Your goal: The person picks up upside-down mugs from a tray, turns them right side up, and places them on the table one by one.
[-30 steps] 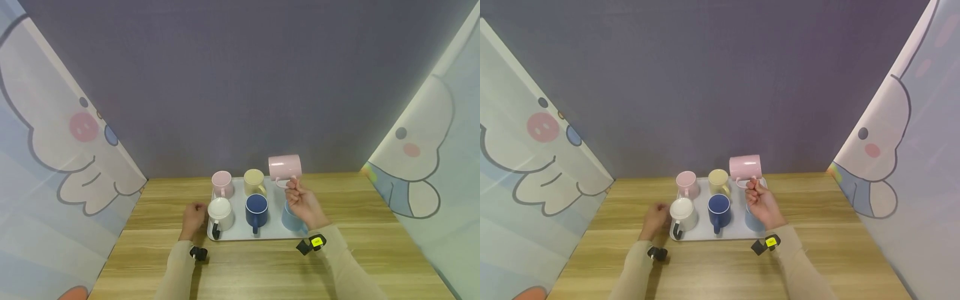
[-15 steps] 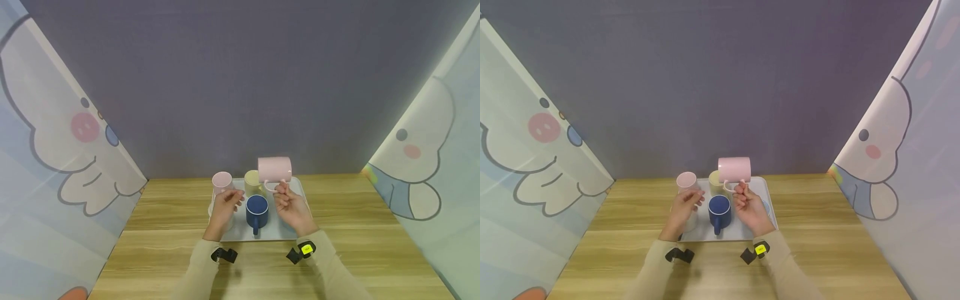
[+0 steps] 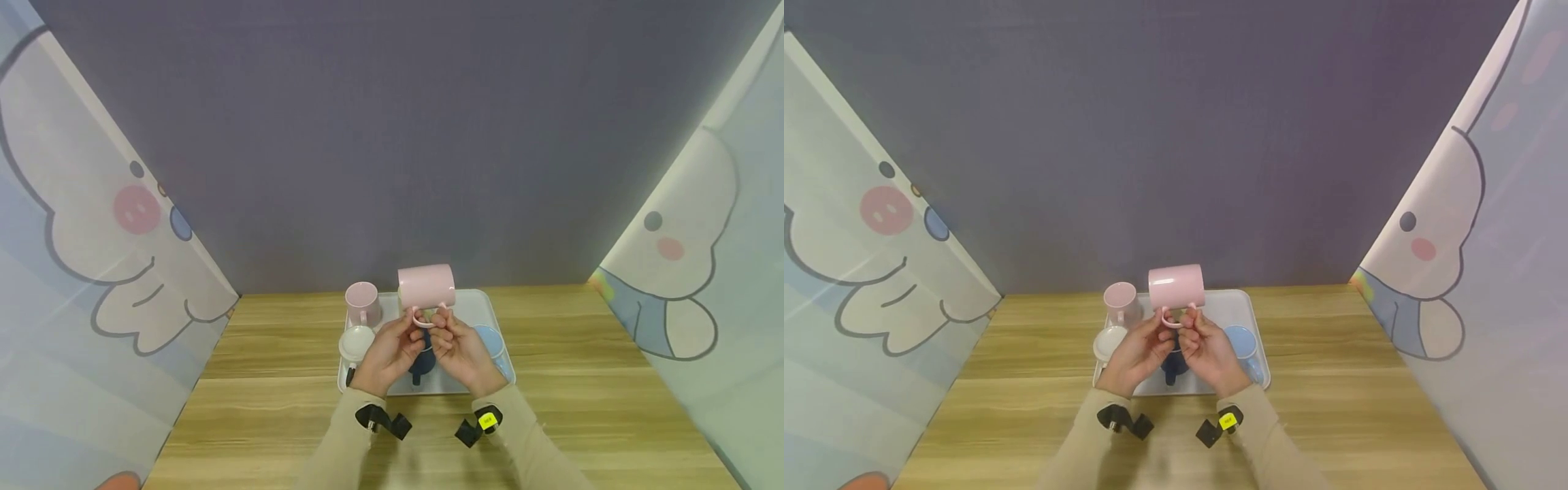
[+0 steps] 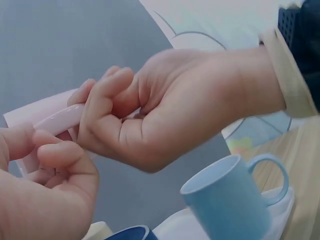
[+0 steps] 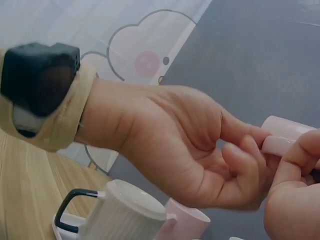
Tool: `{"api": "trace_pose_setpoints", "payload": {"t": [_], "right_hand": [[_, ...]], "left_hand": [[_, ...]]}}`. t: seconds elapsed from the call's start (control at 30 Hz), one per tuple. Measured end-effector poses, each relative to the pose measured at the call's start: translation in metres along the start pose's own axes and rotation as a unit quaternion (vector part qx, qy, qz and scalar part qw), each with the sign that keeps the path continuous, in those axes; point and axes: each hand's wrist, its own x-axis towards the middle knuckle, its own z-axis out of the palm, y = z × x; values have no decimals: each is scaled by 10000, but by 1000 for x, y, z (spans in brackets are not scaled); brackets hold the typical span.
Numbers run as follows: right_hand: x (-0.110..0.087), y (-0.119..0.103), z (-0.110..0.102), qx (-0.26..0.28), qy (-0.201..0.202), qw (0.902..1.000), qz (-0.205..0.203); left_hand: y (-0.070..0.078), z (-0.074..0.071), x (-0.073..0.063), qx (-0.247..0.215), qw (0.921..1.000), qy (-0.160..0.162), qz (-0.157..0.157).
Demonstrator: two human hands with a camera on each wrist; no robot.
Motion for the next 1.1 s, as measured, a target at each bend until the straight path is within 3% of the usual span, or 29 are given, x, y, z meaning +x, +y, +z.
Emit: {"api": "trace_pose_setpoints", "payload": {"t": [0.1,0.27,0.37,0.43,0.57,0.67,0.77,0.87,0.93,1.1], "right_hand": [[-1,0,0,-194,35,9998,84],[-2,-3,1,-832,349,9958,165],[-3,-4,2,-1709,949,9807,88],[-4,-5,4,-2609,1474,9540,81],[-7,-14,5,-4451,2349,8641,28],[-11,-31,2,-5198,2725,8092,-283],[-20,-55,-2,-5553,3044,7715,-613],[-32,-79,-10,-5926,3294,7323,-629],[-41,-93,-20,-6213,3382,7054,-441],[-62,-115,-55,-6991,3456,6256,235]], "left_hand": [[-1,0,-1,-225,9996,-149,-5],[-3,0,-1,-74,9989,-376,251],[-2,1,-2,177,9979,-421,464],[-1,2,-2,352,9968,-376,613],[7,0,-5,721,9925,-172,973],[17,-6,-8,1213,9837,161,1321],[31,-15,-11,1967,9639,592,1692],[45,-27,-13,2608,9390,1037,1987],[54,-35,-15,2883,9249,1311,2104],[77,-58,-19,3360,8931,1949,2268]]}}
